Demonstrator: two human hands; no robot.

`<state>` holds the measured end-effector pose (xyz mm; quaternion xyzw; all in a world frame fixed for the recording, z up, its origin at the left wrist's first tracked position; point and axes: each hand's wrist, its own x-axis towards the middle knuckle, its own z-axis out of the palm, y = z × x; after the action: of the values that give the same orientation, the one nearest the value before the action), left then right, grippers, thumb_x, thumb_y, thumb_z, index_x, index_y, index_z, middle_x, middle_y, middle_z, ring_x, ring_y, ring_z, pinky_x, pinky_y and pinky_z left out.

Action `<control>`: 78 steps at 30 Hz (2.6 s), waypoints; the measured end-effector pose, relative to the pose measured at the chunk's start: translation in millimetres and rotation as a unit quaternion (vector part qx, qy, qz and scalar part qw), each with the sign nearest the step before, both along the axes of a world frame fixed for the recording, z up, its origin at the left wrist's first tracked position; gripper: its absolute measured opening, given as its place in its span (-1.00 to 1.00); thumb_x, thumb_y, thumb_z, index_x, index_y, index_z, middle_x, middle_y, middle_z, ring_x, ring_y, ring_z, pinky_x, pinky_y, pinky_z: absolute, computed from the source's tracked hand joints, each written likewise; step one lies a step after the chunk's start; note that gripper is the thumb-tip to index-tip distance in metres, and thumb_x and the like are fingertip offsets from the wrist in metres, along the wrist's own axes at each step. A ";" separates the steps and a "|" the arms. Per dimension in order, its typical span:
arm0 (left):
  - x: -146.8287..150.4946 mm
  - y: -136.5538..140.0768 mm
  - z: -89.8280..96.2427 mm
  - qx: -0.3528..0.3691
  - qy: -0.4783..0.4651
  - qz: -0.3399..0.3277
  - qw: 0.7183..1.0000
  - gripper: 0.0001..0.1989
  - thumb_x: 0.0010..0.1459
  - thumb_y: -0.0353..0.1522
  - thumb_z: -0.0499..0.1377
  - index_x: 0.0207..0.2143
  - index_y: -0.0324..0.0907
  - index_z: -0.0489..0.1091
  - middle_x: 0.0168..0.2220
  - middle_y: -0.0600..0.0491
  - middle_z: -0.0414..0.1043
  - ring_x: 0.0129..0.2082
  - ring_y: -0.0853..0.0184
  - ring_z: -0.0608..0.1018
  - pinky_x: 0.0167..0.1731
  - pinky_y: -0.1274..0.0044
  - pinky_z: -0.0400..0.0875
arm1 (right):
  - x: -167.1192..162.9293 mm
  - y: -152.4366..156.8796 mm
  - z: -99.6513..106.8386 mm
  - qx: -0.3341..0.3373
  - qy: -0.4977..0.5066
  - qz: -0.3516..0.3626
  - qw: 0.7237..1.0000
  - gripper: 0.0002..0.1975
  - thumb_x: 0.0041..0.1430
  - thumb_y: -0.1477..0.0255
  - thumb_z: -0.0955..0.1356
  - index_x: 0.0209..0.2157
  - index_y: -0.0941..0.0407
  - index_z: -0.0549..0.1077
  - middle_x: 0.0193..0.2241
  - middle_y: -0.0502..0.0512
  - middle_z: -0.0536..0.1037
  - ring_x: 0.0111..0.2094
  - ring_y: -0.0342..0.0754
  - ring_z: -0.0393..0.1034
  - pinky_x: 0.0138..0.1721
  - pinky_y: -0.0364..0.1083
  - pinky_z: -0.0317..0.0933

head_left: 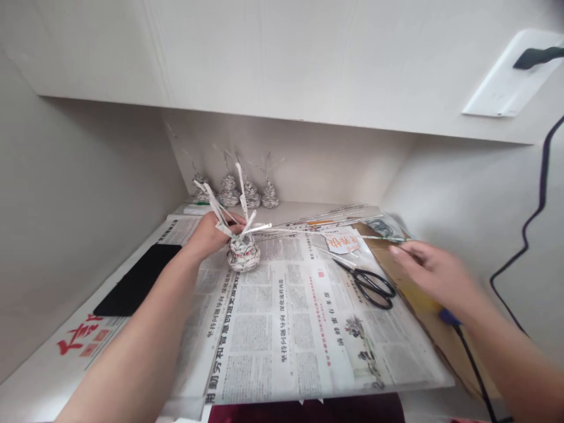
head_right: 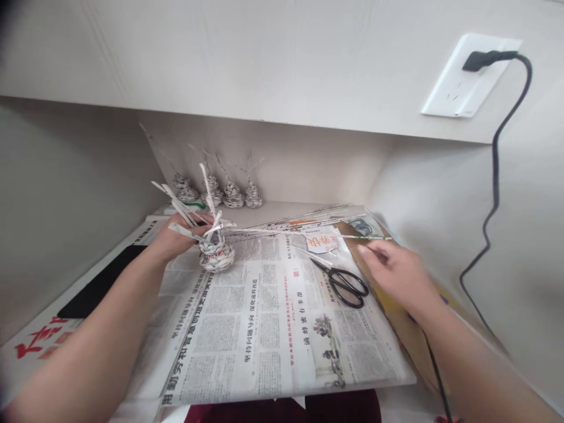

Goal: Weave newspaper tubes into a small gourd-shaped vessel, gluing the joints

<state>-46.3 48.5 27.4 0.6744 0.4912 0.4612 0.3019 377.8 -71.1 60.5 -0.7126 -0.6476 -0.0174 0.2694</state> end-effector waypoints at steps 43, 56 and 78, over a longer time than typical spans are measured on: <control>-40.1 -17.3 29.5 -0.183 0.092 -0.182 0.962 -0.79 -0.09 -0.30 0.31 -0.40 -0.26 0.55 -0.48 0.02 0.55 -0.46 0.31 0.52 -0.43 0.55 0.43 | -226.2 216.4 -76.4 -0.066 -0.078 0.338 0.936 -0.89 0.09 0.46 0.40 -0.30 0.10 0.56 -0.25 0.16 0.55 -0.12 0.05 0.33 -0.14 -0.10 0.14; -39.5 -6.6 18.7 -0.106 -0.010 -0.042 0.993 -0.74 -0.15 -0.28 0.30 -0.39 -0.26 0.52 -0.47 -0.01 0.52 -0.45 0.26 0.52 -0.44 0.48 0.43 | -183.9 165.4 -3.7 0.261 0.038 0.382 0.886 -0.78 0.29 0.48 0.24 -0.20 0.06 0.53 -0.33 0.07 0.55 -0.22 0.00 0.38 -0.13 -0.03 0.16; -36.8 -1.3 13.7 -0.063 -0.001 0.008 0.998 -0.75 -0.09 -0.26 0.30 -0.35 -0.21 0.56 -0.41 0.00 0.56 -0.44 0.26 0.54 -0.51 0.54 0.38 | -178.5 130.7 -2.0 0.287 -0.089 0.358 0.884 -0.85 0.27 0.44 0.31 -0.29 0.03 0.56 -0.35 0.02 0.56 -0.29 -0.02 0.30 -0.24 -0.02 0.01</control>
<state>-83.1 47.3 41.1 0.6499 0.5241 0.4323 0.3407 199.3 59.6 58.5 -0.3193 -0.8465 -0.1683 0.3913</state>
